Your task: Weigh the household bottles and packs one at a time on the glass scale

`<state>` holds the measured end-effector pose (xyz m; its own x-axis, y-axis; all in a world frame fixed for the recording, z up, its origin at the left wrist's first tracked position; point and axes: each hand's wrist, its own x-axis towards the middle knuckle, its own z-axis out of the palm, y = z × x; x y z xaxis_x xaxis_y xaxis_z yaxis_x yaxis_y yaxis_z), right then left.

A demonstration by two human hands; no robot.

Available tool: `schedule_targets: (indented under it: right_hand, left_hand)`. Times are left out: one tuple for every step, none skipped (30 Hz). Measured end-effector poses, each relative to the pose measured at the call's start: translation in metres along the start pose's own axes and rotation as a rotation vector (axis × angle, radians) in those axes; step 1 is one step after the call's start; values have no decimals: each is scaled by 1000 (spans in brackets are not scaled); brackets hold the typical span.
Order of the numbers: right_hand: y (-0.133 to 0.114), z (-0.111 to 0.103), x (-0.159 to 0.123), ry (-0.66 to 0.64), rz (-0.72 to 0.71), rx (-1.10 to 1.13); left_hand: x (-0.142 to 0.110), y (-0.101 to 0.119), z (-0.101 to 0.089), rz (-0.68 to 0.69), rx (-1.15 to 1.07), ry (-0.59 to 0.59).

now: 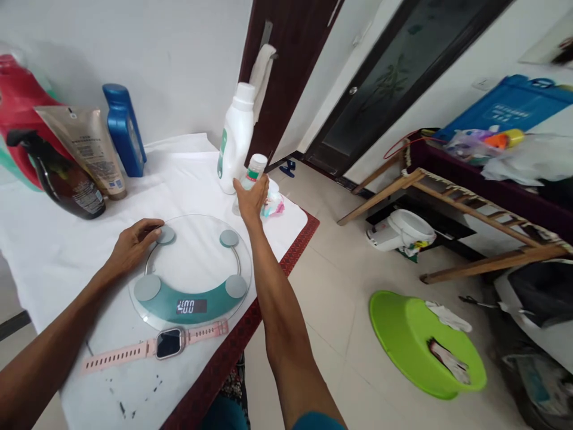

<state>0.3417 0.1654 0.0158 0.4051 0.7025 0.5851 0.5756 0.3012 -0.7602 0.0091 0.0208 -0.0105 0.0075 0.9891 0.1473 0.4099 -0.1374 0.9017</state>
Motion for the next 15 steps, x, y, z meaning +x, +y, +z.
schedule_targets:
  right_hand:
    - [2,2,2,1,45,-30]
    - [4,3,3,5,95,-62]
    - [6,3,3,10,128,-92]
    - [6,1,1,16,129,-116]
    - [5,-3,-3,29,105,-137]
    - [2,-8,-9,52,63,-152]
    - [-5,-14,-17,92,14,-166]
    - [-14,-20,-27,129,-49,-177]
    - [-26,-26,-38,147,-121,-168]
    - [-41,-29,-50,135,-192,-131]
    - [-59,-29,-63,84,-251,-72]
    - [-78,-26,-75,-9,-292,-6]
    - [-99,-19,-88,-131,-311,64]
    - [-120,-8,-99,-259,-315,139]
    - [-141,7,-109,-376,-301,212]
  left_hand:
    - [0,-1,0,6,5,-5]
    - [0,-2,1,14,6,-9]
    - [0,-4,2,21,3,-11]
    - [0,-6,2,27,-2,-12]
    - [0,-8,3,32,-10,-11]
    - [-1,-10,4,34,-21,-11]
    - [-1,-11,5,35,-34,-13]
    - [-2,-12,5,39,-47,-16]
    - [-3,-13,6,43,-60,-20]
    - [-4,-13,7,48,-70,-22]
    - [-4,-14,8,53,-77,-21]
    - [-4,-14,8,58,-82,-17]
    - [-5,-15,9,65,-91,-10]
    - [-5,-16,11,74,-102,-6]
    - [-4,-17,12,82,-112,-4]
